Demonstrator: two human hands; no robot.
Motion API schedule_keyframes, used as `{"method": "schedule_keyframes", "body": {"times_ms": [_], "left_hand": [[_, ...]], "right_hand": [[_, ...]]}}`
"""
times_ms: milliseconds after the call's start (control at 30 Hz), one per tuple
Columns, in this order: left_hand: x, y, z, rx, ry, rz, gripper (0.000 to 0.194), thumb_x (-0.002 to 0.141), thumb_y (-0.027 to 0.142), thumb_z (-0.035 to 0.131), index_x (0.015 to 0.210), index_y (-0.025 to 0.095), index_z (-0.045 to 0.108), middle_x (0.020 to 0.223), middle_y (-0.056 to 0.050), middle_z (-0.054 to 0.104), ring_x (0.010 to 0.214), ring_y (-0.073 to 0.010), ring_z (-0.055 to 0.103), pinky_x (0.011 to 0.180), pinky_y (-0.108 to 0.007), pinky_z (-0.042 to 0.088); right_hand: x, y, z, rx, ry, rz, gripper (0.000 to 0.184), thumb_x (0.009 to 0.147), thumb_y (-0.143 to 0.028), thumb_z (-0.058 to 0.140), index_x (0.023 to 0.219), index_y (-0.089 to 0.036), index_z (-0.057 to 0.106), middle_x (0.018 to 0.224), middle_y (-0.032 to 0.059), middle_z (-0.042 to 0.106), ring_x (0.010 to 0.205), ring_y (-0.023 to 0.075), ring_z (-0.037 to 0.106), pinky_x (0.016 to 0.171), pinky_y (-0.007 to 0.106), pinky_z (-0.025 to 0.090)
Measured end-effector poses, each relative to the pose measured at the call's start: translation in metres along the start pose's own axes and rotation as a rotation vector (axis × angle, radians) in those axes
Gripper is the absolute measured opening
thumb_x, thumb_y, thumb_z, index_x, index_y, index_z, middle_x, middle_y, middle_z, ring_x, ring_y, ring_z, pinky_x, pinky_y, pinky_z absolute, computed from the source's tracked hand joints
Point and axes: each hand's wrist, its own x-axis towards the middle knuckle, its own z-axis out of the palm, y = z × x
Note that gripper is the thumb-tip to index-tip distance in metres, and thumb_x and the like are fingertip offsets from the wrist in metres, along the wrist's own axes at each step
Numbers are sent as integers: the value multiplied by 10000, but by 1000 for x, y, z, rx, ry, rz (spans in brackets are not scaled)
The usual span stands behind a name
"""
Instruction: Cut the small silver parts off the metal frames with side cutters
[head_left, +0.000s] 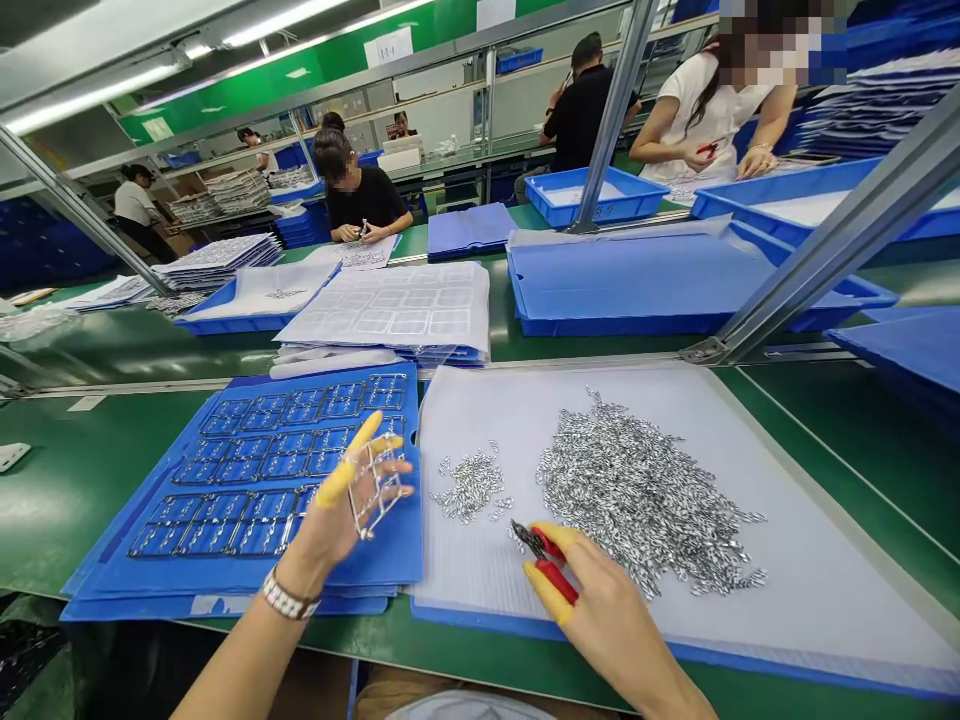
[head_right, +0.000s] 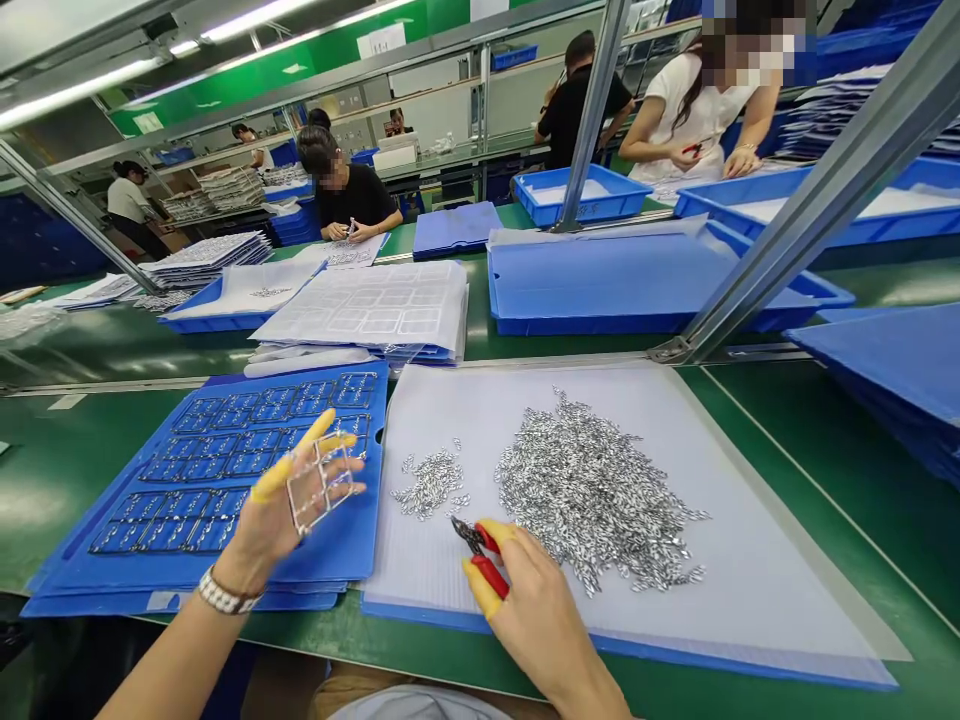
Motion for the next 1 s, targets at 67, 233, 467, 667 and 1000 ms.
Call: {"method": "schedule_keyframes", "body": {"times_ms": [67, 233, 467, 667, 1000], "left_hand": [[17, 6, 17, -315, -38, -70, 733, 820, 716, 193, 1451, 345, 162, 1434, -85, 393, 1179, -336, 504, 888, -540, 452], [54, -4, 47, -726, -77, -252, 712, 839, 694, 223, 1400, 268, 323, 1283, -131, 552, 1064, -323, 586, 875, -590, 422], [69, -22, 65, -1017, -146, -332, 461, 820, 320, 458, 1219, 108, 549, 1172, -134, 634, 1006, -322, 610, 890, -514, 434], [71, -28, 71, -1025, -23, -260, 476, 854, 441, 452, 1135, 91, 608, 1094, -136, 669, 906, -295, 639, 714, -384, 488], [63, -36, 74, -946, -157, -389, 693, 810, 652, 437, 1309, 174, 492, 983, -111, 674, 778, -242, 648, 650, -359, 501]], "right_hand": [[13, -11, -2, 3, 0, 11, 285, 846, -342, 462, 1096, -239, 552, 989, 53, 654, 843, 190, 626, 760, 335, 515], [29, -19, -6, -49, 2, -84, 342, 859, -302, 438, 1186, -224, 503, 1057, 75, 630, 979, 209, 595, 849, 380, 491], [42, -19, -5, -214, 147, -253, 320, 866, -325, 490, 1165, -215, 511, 927, 62, 642, 858, 208, 611, 745, 356, 503], [72, -50, 2, -437, 121, -323, 266, 775, -198, 545, 1038, -203, 580, 840, 55, 631, 779, 229, 580, 677, 371, 444], [87, -49, -13, -374, 134, -383, 354, 763, -189, 615, 1109, -157, 548, 1041, 109, 629, 914, 255, 544, 766, 390, 404]]}}
